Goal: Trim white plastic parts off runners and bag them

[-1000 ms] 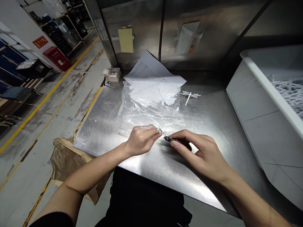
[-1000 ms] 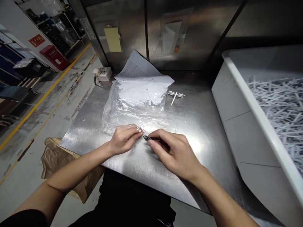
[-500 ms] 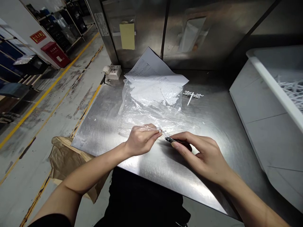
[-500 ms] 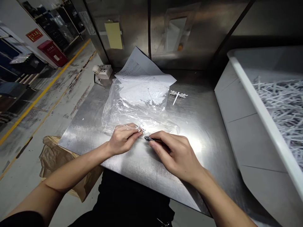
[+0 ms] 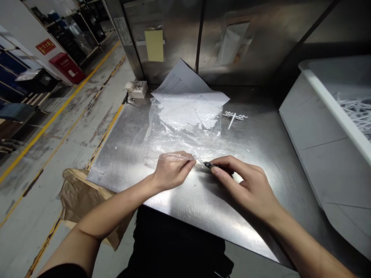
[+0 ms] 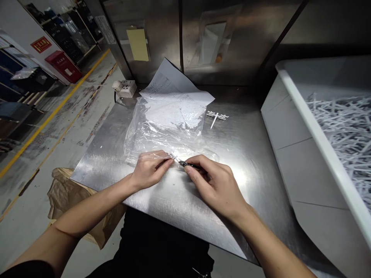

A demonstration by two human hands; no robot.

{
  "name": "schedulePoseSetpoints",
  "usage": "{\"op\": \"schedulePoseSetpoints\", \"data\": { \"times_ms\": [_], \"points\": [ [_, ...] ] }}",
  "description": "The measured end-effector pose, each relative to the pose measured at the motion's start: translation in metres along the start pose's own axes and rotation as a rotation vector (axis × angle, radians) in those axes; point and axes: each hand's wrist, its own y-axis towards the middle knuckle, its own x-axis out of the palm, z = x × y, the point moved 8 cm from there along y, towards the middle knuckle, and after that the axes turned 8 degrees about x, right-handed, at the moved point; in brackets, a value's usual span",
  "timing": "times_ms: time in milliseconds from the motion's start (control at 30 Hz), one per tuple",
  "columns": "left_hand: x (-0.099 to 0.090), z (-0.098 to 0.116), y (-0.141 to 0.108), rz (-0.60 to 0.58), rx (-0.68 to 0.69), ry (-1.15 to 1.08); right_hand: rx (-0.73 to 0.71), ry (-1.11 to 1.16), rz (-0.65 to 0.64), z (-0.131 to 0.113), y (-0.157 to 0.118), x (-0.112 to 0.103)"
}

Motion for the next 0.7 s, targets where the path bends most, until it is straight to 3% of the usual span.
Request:
{"op": "schedulePoseSetpoints", "data": {
  "times_ms": [400,700],
  "points": [
    [-0.0057,-0.0004,-0.0028,0.146,0.054,-0.106,-0.020,0.010,0.054,-0.0038,-0.0007,-0.0021],
    [-0.0090,-0.0011,-0.0011,0.148,0.022,-0.098,-0.053,0.034,0.011,-0.0100,-0.0034,-0.0002]
  ]
}}
